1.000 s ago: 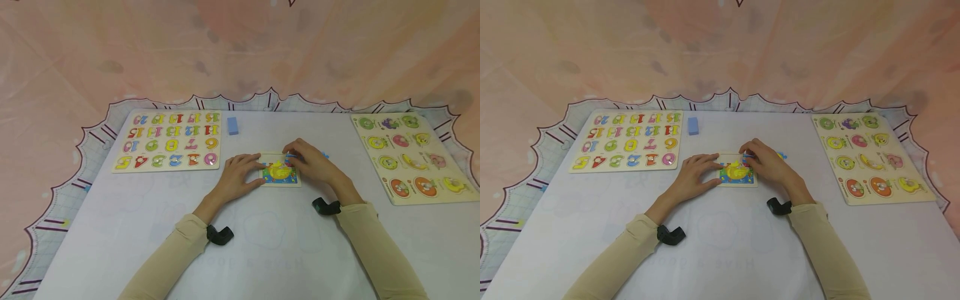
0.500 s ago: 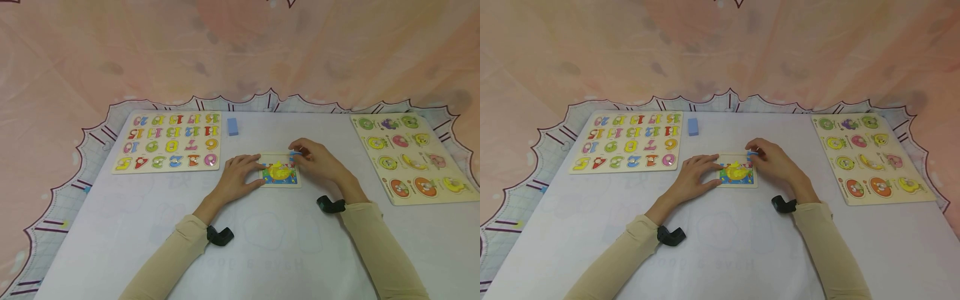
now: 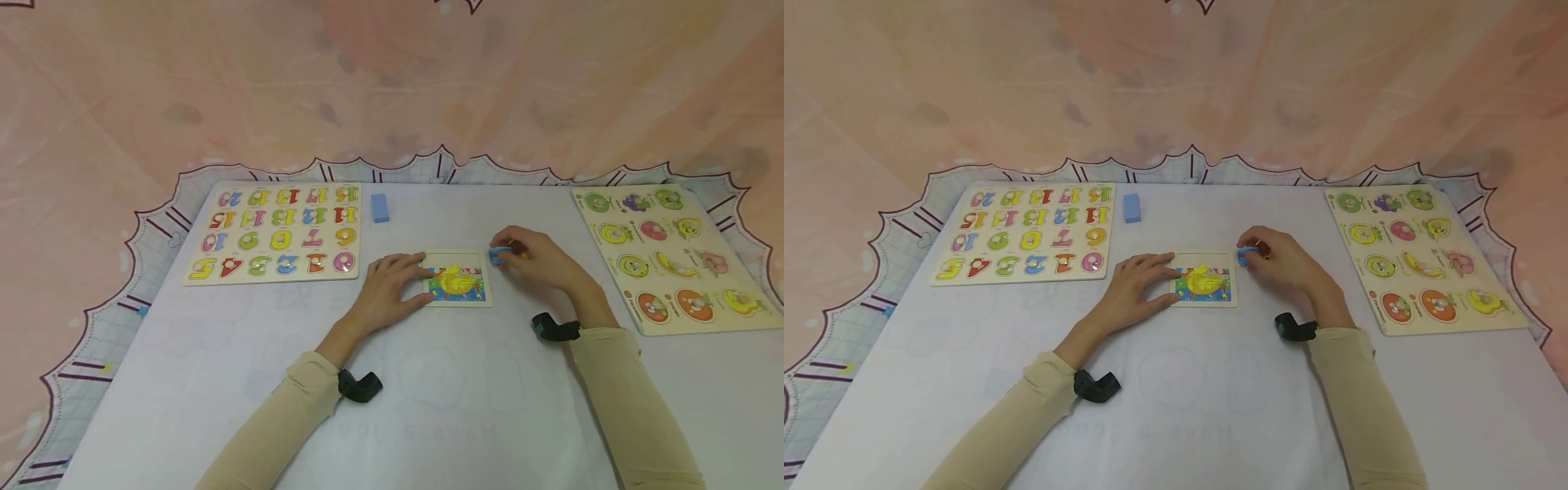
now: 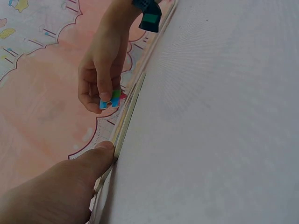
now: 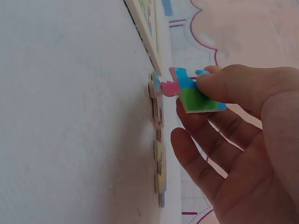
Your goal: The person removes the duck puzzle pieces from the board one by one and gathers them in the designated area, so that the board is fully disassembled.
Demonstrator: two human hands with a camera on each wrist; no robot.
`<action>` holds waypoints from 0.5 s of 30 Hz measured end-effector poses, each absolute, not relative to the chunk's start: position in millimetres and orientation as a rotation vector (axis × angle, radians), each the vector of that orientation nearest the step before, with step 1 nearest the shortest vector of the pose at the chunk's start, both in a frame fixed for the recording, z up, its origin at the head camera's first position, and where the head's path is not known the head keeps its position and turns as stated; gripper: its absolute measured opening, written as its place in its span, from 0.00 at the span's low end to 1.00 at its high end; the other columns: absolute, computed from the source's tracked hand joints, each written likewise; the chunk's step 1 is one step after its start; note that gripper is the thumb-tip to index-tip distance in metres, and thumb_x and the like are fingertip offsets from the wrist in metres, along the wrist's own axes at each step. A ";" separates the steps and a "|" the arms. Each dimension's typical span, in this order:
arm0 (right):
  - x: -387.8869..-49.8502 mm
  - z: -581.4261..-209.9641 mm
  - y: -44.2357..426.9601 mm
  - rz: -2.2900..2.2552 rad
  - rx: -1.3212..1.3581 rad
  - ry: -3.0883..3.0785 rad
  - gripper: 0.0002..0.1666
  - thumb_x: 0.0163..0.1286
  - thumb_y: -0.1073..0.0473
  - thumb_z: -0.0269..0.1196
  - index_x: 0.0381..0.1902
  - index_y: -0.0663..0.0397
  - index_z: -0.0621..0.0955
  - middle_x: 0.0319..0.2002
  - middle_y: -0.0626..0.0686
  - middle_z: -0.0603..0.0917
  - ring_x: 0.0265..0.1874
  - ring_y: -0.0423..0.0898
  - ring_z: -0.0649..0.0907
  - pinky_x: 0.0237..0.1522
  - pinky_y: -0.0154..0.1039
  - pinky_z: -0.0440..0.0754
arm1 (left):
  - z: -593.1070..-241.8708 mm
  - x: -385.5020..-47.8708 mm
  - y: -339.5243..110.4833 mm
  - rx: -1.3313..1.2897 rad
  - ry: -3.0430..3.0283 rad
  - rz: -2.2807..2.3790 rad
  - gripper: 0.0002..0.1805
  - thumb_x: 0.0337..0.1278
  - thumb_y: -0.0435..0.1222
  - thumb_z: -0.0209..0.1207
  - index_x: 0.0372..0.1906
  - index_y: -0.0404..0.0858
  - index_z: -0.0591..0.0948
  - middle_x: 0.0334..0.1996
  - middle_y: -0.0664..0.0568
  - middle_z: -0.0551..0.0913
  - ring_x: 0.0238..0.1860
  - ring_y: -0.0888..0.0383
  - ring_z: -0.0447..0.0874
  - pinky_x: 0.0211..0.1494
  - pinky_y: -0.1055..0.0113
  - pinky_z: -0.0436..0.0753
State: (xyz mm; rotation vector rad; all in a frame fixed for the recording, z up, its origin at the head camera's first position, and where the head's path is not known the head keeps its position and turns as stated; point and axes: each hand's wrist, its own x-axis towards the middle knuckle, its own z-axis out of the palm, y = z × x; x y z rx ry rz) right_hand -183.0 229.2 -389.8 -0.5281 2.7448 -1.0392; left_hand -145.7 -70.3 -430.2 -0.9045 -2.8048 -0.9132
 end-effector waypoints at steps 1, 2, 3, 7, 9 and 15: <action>-182.9 -389.3 230.4 -1.044 -0.534 2.743 0.10 0.67 0.62 0.59 0.46 0.51 0.78 0.45 0.51 0.81 0.41 0.48 0.78 0.47 0.45 0.75 | -430.4 -145.8 -70.2 -0.905 -2.804 -0.915 0.22 0.55 0.51 0.61 0.55 0.53 0.79 0.68 0.56 0.68 0.67 0.53 0.62 0.67 0.48 0.57; -183.2 -389.3 231.5 -1.045 -0.536 2.744 0.10 0.67 0.62 0.59 0.46 0.51 0.78 0.45 0.52 0.81 0.41 0.48 0.78 0.47 0.45 0.75 | -430.6 -145.8 -70.2 -0.904 -2.804 -0.919 0.22 0.55 0.51 0.61 0.55 0.53 0.79 0.68 0.56 0.68 0.67 0.53 0.62 0.67 0.48 0.57; -183.4 -389.7 232.8 -1.044 -0.537 2.744 0.09 0.67 0.62 0.59 0.46 0.51 0.78 0.45 0.52 0.81 0.41 0.48 0.78 0.47 0.44 0.75 | -430.9 -145.8 -70.2 -0.905 -2.802 -0.922 0.22 0.55 0.52 0.61 0.55 0.53 0.79 0.68 0.56 0.68 0.67 0.53 0.62 0.67 0.48 0.57; -182.9 -389.3 238.0 -1.056 -0.540 2.729 0.09 0.69 0.60 0.58 0.46 0.51 0.78 0.45 0.53 0.82 0.41 0.48 0.79 0.48 0.45 0.75 | -431.0 -145.6 -70.3 -0.906 -2.797 -0.932 0.22 0.55 0.52 0.61 0.55 0.53 0.79 0.68 0.56 0.68 0.67 0.54 0.62 0.67 0.48 0.56; -182.8 -389.4 240.5 -1.058 -0.540 2.728 0.08 0.69 0.60 0.58 0.45 0.51 0.78 0.45 0.53 0.82 0.42 0.49 0.80 0.50 0.47 0.75 | -430.4 -145.4 -70.4 -0.906 -2.798 -0.930 0.22 0.55 0.52 0.61 0.56 0.53 0.79 0.68 0.55 0.68 0.67 0.54 0.62 0.67 0.47 0.56; -184.8 -391.3 246.9 -1.031 -0.522 2.743 0.09 0.69 0.60 0.57 0.46 0.51 0.78 0.46 0.53 0.81 0.43 0.49 0.79 0.50 0.48 0.75 | -430.0 -145.1 -70.6 -0.906 -2.800 -0.925 0.22 0.56 0.51 0.61 0.56 0.53 0.79 0.68 0.55 0.68 0.67 0.54 0.62 0.67 0.47 0.56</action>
